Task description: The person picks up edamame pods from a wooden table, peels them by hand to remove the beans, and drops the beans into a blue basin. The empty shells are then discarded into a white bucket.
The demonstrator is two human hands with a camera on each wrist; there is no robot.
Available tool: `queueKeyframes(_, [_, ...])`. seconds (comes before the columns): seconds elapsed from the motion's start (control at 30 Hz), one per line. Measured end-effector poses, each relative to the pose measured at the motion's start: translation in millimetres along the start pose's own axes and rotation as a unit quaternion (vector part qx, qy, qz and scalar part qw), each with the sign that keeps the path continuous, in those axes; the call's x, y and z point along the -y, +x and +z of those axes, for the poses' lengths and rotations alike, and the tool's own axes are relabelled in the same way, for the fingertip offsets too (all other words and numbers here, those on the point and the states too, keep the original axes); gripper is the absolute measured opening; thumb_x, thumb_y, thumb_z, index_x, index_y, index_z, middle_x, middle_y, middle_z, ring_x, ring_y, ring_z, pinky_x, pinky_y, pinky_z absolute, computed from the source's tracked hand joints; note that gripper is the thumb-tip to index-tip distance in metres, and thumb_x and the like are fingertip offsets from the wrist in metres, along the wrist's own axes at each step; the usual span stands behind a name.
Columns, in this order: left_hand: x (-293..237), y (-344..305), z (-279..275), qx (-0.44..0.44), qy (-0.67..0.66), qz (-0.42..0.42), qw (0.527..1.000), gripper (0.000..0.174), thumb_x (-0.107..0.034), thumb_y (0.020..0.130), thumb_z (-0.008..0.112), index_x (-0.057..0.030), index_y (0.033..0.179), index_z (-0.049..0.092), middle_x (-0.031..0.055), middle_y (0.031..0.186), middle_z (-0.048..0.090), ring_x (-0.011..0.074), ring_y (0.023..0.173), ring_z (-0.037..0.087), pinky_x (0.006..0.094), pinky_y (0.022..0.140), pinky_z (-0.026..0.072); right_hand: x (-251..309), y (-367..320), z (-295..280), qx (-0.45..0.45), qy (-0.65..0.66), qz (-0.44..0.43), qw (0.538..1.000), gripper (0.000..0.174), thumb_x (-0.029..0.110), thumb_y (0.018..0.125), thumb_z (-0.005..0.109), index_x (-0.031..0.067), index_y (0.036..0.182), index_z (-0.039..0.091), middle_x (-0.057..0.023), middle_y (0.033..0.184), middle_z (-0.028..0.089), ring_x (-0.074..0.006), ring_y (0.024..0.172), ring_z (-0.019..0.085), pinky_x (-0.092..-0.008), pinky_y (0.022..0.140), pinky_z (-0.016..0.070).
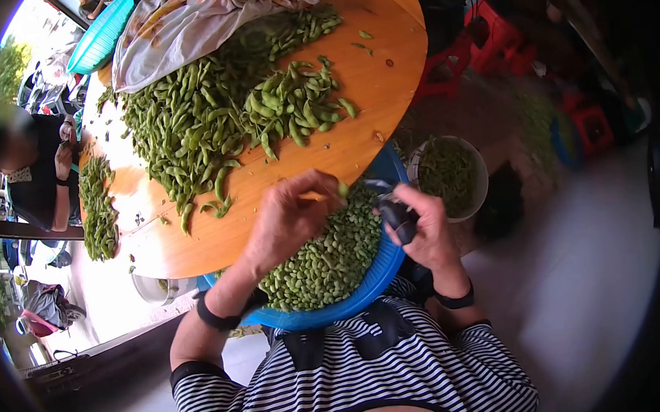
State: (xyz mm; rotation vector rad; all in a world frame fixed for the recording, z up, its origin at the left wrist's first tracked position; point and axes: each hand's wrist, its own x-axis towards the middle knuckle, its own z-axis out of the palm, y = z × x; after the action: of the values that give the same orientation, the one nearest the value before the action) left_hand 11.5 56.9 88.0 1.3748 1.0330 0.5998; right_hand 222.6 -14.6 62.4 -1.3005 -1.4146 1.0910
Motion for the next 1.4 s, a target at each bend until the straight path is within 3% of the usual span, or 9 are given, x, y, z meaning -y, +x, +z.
queueKeyframes(0.23, [23.8,-19.4,17.4,-0.007,-0.211,-0.055,0.976,0.005,0.001,0.089,0.065,0.0014,0.092,0.062,0.0028,0.067,0.060,0.0080,0.052,0.053,0.0213,0.044,0.0391,11.8,3.1,16.7,0.053,-0.001,-0.041,0.998,0.017,0.006,0.082,0.058,-0.0067,0.094,0.057,-0.0102,0.077,0.048,-0.0192,0.070,0.048,-0.0305,0.065,0.0420])
queueKeyframes(0.53, [27.4,-21.9,12.7,0.014,-0.219,-0.063,0.973,0.005,0.003,0.085,0.067,0.0013,0.085,0.062,0.0042,0.066,0.060,0.0093,0.052,0.053,0.0218,0.045,0.0383,-1.5,4.2,9.5,0.104,0.109,-0.034,0.988,0.027,0.021,0.082,0.066,-0.0043,0.078,0.057,-0.0053,0.073,0.047,-0.0154,0.068,0.043,-0.0284,0.060,0.0358])
queueKeyframes(0.73, [24.6,-24.0,11.8,0.019,-0.200,-0.071,0.977,0.006,0.005,0.084,0.067,0.0003,0.085,0.062,0.0050,0.066,0.061,0.0099,0.052,0.052,0.0227,0.045,0.0373,-1.0,5.9,10.0,0.126,0.097,-0.149,0.976,0.033,0.027,0.091,0.058,-0.0010,0.074,0.057,-0.0021,0.065,0.046,-0.0099,0.063,0.043,-0.0254,0.055,0.0354])
queueKeyframes(0.8, [25.0,-23.9,10.8,0.044,-0.240,-0.083,0.966,0.007,0.004,0.084,0.068,-0.0003,0.084,0.063,0.0045,0.066,0.060,0.0101,0.051,0.052,0.0233,0.045,0.0370,2.9,-0.3,13.9,0.124,0.294,0.087,0.944,0.024,0.018,0.094,0.052,-0.0005,0.083,0.062,0.0005,0.064,0.047,-0.0057,0.054,0.040,-0.0215,0.049,0.0337])
queueKeyframes(0.9, [30.0,-22.8,10.0,0.089,-0.326,-0.106,0.935,0.009,0.002,0.083,0.070,-0.0019,0.085,0.062,0.0030,0.068,0.060,0.0102,0.053,0.053,0.0235,0.046,0.0373,-6.8,1.8,14.8,0.148,0.459,0.133,0.866,0.019,0.009,0.093,0.049,-0.0016,0.094,0.065,0.0020,0.064,0.048,-0.0033,0.048,0.036,-0.0194,0.044,0.0321])
queueKeyframes(1.03, [30.9,-25.5,22.6,0.066,-0.337,-0.055,0.938,0.015,-0.002,0.083,0.073,-0.0048,0.090,0.061,-0.0005,0.077,0.060,0.0082,0.062,0.054,0.0222,0.053,0.0392,-6.0,-0.7,19.9,0.115,0.434,0.153,0.880,0.019,0.007,0.089,0.053,-0.0033,0.099,0.066,0.0009,0.068,0.047,-0.0057,0.053,0.040,-0.0213,0.047,0.0338])
queueKeyframes(1.13, [38.0,-24.4,27.2,0.029,-0.288,-0.010,0.957,0.016,-0.006,0.086,0.072,-0.0044,0.096,0.059,-0.0025,0.081,0.059,0.0052,0.066,0.050,0.0207,0.056,0.0375,4.4,0.7,29.4,0.032,0.048,-0.027,0.998,0.012,0.006,0.080,0.061,-0.0033,0.089,0.059,-0.0006,0.074,0.042,-0.0083,0.065,0.046,-0.0241,0.053,0.0372])
queueKeyframes(1.37, [32.3,-25.5,8.1,0.038,-0.028,-0.039,0.998,0.020,-0.018,0.100,0.055,0.0014,0.097,0.060,-0.0009,0.058,0.054,0.0056,0.054,0.050,0.0215,0.050,0.0379,-5.2,-3.6,26.6,0.072,0.237,0.161,0.955,0.014,0.001,0.074,0.063,-0.0016,0.080,0.050,-0.0041,0.073,0.042,-0.0094,0.066,0.048,-0.0267,0.055,0.0383])
queueKeyframes(1.4, [31.7,-25.1,6.2,0.050,-0.056,-0.048,0.996,0.020,-0.017,0.100,0.055,0.0013,0.098,0.061,0.0011,0.064,0.058,0.0067,0.058,0.054,0.0213,0.052,0.0406,-9.9,-2.2,31.3,0.046,0.045,0.053,0.997,0.014,0.000,0.074,0.061,-0.0012,0.081,0.050,-0.0088,0.073,0.042,-0.0181,0.065,0.050,-0.0311,0.057,0.0391])
